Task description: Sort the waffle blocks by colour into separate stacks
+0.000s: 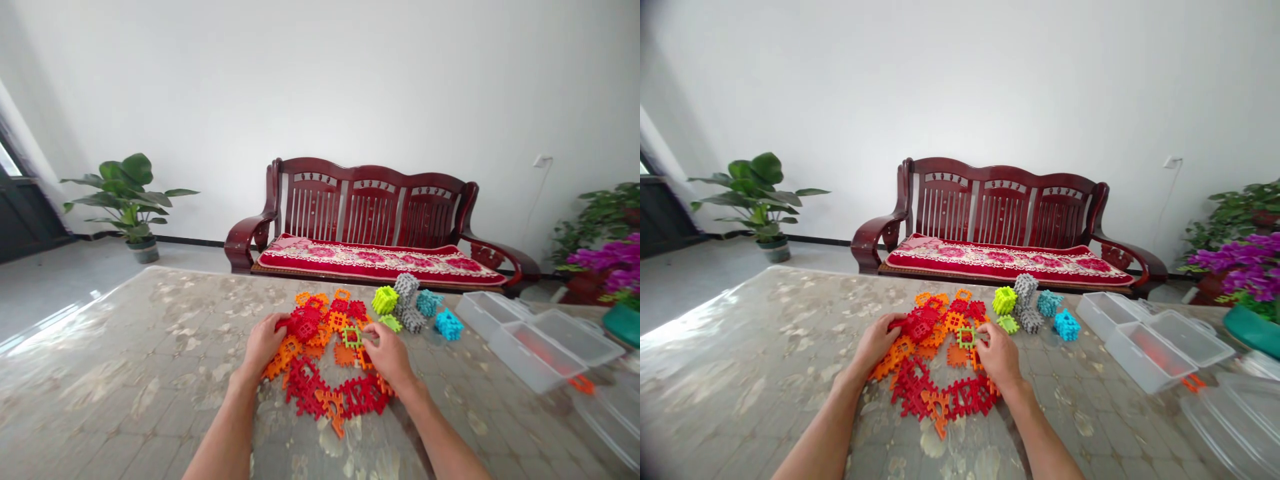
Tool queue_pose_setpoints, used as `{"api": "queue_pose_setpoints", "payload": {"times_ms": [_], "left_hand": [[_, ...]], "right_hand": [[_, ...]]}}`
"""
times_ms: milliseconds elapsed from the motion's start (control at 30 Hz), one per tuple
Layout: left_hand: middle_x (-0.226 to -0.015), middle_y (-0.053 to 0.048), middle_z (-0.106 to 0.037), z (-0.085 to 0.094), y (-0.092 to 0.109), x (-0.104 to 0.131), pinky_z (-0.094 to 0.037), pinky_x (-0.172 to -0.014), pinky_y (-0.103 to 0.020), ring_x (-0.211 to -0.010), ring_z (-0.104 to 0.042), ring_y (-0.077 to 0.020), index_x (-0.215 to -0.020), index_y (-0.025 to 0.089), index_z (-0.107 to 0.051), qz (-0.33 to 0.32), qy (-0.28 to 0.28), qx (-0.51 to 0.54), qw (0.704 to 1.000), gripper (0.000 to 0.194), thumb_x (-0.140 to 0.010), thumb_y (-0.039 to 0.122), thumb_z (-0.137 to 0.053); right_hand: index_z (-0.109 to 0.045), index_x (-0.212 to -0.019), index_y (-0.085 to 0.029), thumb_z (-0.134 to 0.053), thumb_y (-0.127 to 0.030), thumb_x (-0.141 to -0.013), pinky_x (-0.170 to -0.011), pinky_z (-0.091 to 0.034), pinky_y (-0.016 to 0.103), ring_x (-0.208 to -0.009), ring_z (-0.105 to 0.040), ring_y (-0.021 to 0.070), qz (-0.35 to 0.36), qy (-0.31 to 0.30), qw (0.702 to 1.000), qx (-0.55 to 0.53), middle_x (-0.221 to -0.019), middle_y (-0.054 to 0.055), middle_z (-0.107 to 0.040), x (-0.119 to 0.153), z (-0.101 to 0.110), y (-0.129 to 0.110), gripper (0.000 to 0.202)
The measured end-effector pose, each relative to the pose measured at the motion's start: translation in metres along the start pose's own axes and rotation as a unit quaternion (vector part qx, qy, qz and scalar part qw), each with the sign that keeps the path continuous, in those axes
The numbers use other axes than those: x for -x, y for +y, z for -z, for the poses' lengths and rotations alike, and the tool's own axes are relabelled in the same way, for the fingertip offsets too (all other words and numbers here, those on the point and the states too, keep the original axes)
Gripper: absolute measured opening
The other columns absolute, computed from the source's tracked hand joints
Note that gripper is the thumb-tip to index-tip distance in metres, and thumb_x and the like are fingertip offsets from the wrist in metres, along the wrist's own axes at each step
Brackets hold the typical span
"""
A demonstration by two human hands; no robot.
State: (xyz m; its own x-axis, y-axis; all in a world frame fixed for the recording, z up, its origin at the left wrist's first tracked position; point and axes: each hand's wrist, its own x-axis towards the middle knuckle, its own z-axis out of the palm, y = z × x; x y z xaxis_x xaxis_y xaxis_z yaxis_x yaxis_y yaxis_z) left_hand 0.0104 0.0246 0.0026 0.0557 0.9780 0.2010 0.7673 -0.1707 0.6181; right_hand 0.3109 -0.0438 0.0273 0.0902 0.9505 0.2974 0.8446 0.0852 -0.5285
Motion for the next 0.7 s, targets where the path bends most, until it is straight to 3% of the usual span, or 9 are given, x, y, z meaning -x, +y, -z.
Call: {"api": "queue_pose_setpoints", "payload": {"times_ms": [133, 267, 533, 700], "left_hand": [[-0.115, -0.004, -0.073, 0.001, 0.003, 0.001, -0.044, -0.101, -0.03, -0.108, -0.064, -0.0177, -0.106, 0.023, -0.07, 0.003, 0.005, -0.001, 1.0, 0.034, -0.08, 0.016, -0.05], [-0.115, -0.003, -0.073, 0.002, 0.004, 0.0, -0.044, -0.101, -0.029, -0.108, -0.064, -0.0174, -0.106, 0.023, -0.07, 0.008, 0.004, -0.005, 1.0, 0.034, -0.081, 0.015, -0.05], [-0.115, -0.003, -0.073, 0.001, 0.001, 0.0, -0.044, -0.1, -0.028, -0.108, -0.065, -0.0181, -0.108, 0.023, -0.07, 0.004, 0.004, -0.015, 1.0, 0.035, -0.081, 0.018, -0.048], [-0.115, -0.004, -0.072, -0.001, -0.002, -0.002, -0.044, -0.1, -0.029, -0.108, -0.065, -0.0187, -0.109, 0.022, -0.069, -0.004, 0.001, -0.013, 1.0, 0.037, -0.081, 0.019, -0.047]], "right_hand": [[-0.063, -0.114, -0.021, -0.065, -0.017, -0.069, -0.104, -0.039, 0.036, -0.118, -0.056, 0.0224, 0.057, -0.047, 0.997, -0.007, -0.124, 0.006, -0.065, -0.011, 0.001, -0.001, 0.044], [-0.059, -0.126, -0.02, -0.066, -0.019, -0.067, -0.105, -0.037, 0.038, -0.121, -0.053, 0.0249, 0.084, -0.092, 0.991, 0.04, -0.132, 0.007, -0.061, -0.017, 0.001, -0.01, 0.06], [-0.059, -0.128, -0.021, -0.062, -0.019, -0.075, -0.103, -0.039, 0.038, -0.118, -0.057, 0.026, 0.088, -0.092, 0.987, 0.099, -0.126, 0.008, -0.066, -0.016, -0.004, -0.022, 0.053], [-0.058, -0.131, -0.02, -0.061, -0.017, -0.075, -0.105, -0.039, 0.035, -0.119, -0.057, 0.0228, 0.073, -0.034, 0.995, 0.064, -0.131, 0.008, -0.063, -0.022, 0.012, -0.002, 0.056]]}}
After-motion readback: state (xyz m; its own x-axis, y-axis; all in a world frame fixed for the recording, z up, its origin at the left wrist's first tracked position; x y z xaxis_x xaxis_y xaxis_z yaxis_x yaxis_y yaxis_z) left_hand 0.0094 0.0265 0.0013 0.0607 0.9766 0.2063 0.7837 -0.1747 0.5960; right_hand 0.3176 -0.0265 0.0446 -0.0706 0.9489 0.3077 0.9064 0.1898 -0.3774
